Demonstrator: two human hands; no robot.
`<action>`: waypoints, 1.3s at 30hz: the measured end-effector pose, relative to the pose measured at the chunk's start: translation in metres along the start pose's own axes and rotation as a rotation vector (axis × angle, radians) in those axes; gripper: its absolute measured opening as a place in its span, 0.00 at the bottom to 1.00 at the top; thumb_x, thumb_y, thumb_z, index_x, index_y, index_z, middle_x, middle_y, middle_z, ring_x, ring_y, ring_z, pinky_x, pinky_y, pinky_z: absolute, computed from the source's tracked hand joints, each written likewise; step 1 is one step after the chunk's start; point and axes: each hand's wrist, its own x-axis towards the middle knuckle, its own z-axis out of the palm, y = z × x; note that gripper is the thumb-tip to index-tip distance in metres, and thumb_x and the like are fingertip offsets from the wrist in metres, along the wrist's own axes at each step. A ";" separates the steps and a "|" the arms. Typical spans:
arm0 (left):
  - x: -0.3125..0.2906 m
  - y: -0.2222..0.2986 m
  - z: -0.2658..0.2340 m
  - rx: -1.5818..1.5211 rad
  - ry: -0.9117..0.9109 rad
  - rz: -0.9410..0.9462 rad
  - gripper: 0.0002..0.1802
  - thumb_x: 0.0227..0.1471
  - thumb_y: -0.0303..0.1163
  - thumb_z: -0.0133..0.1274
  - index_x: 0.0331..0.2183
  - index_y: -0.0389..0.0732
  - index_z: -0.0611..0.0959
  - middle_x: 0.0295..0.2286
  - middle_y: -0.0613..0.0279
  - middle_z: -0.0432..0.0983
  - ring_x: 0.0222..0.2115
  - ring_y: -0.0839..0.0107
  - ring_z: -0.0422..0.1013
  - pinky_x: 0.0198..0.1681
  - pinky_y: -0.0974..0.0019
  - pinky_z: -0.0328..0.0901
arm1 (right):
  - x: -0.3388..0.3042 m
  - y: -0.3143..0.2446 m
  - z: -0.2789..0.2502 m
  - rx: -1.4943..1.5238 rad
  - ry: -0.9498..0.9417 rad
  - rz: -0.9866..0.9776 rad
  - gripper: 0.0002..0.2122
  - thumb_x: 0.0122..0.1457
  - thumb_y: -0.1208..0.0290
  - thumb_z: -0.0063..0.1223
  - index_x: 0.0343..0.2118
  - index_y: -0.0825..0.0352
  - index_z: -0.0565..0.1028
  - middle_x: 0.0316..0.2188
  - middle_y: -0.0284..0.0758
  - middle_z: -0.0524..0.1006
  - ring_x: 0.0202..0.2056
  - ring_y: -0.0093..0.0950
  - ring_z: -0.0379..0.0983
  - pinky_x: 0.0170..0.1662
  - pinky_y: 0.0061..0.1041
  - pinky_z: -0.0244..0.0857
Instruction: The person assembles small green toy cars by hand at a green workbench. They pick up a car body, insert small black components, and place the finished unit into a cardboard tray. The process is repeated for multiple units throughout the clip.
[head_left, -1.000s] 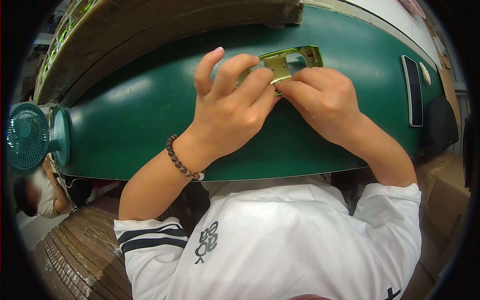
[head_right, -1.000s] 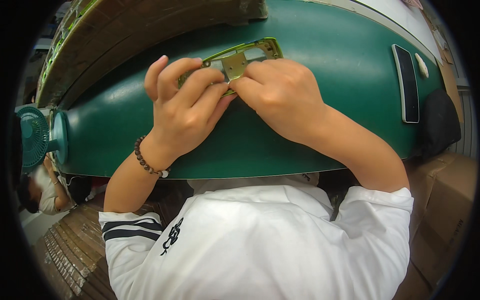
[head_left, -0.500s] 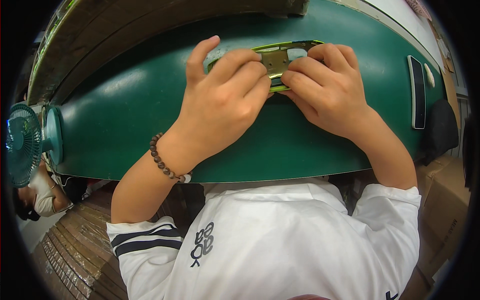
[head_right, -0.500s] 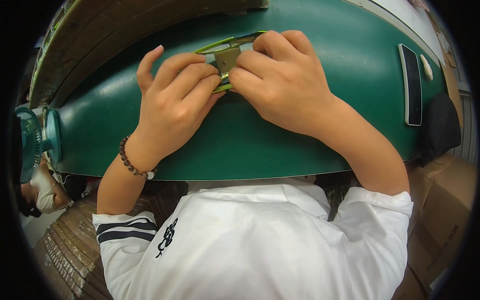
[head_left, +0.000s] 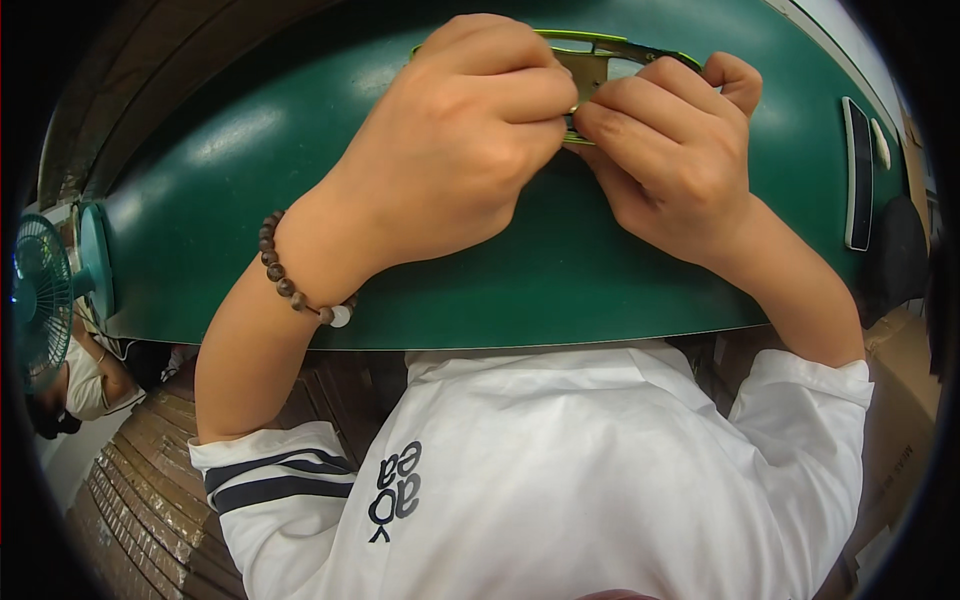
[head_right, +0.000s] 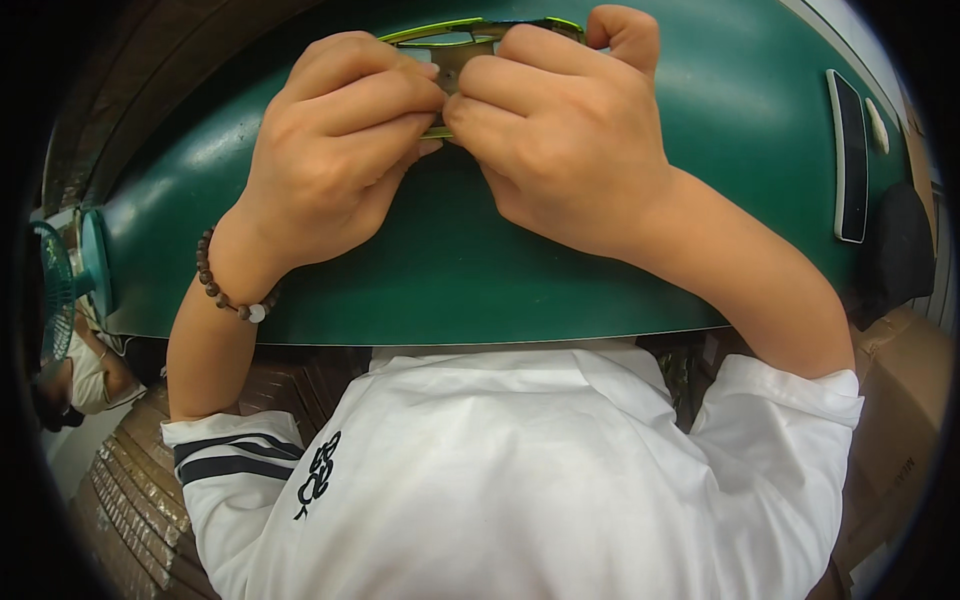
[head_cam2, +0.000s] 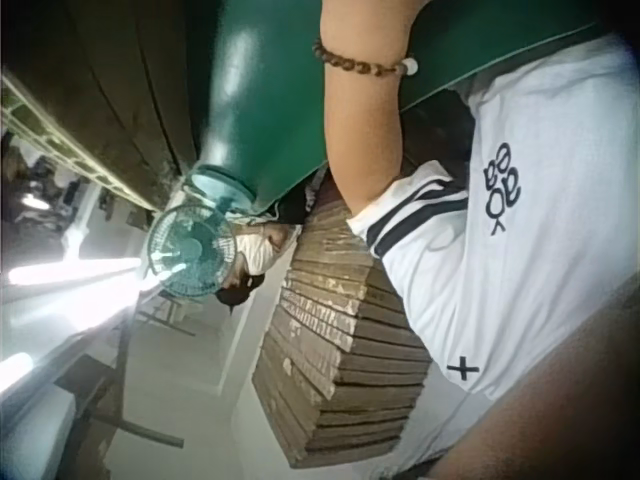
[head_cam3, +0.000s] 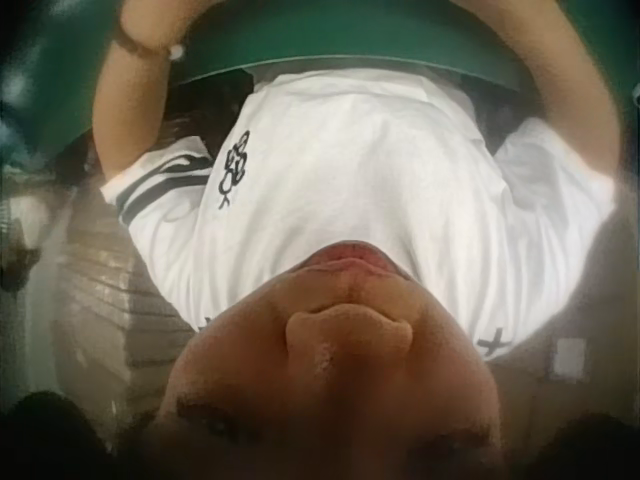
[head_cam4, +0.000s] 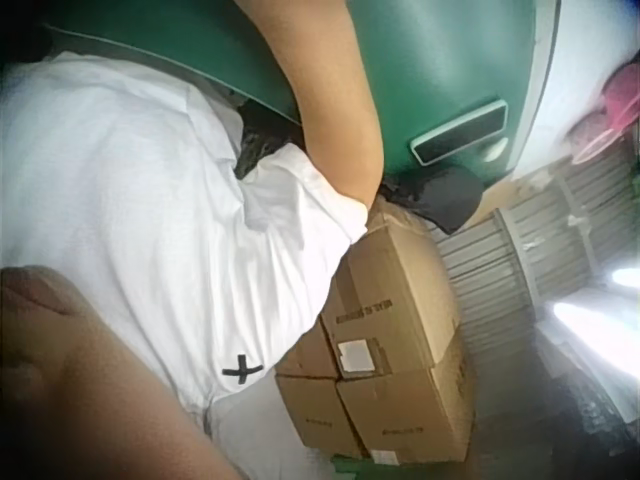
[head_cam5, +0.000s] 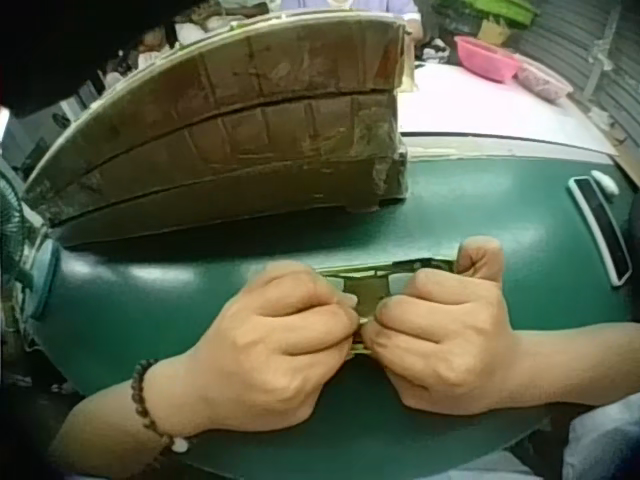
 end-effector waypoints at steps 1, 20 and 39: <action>0.003 0.000 -0.001 0.000 -0.009 0.024 0.11 0.28 0.22 0.60 0.23 0.34 0.80 0.29 0.63 0.75 0.33 0.63 0.70 0.38 0.61 0.64 | -0.003 0.000 0.001 -0.010 0.010 0.007 0.11 0.34 0.73 0.65 0.24 0.62 0.77 0.26 0.25 0.76 0.27 0.24 0.68 0.35 0.28 0.47; -0.010 -0.008 -0.008 -0.255 -0.115 -0.419 0.12 0.30 0.25 0.61 0.25 0.39 0.78 0.35 0.69 0.71 0.40 0.65 0.61 0.47 0.65 0.56 | -0.001 0.014 -0.009 0.298 -0.052 0.131 0.14 0.40 0.82 0.61 0.34 0.68 0.75 0.29 0.38 0.74 0.35 0.37 0.69 0.45 0.34 0.61; -0.009 0.008 -0.002 0.068 0.120 -0.251 0.13 0.31 0.29 0.65 0.28 0.46 0.84 0.30 0.69 0.70 0.31 0.69 0.65 0.38 0.60 0.58 | 0.005 0.015 -0.022 0.122 0.248 0.085 0.19 0.41 0.81 0.65 0.40 0.67 0.74 0.37 0.39 0.75 0.42 0.35 0.71 0.47 0.33 0.65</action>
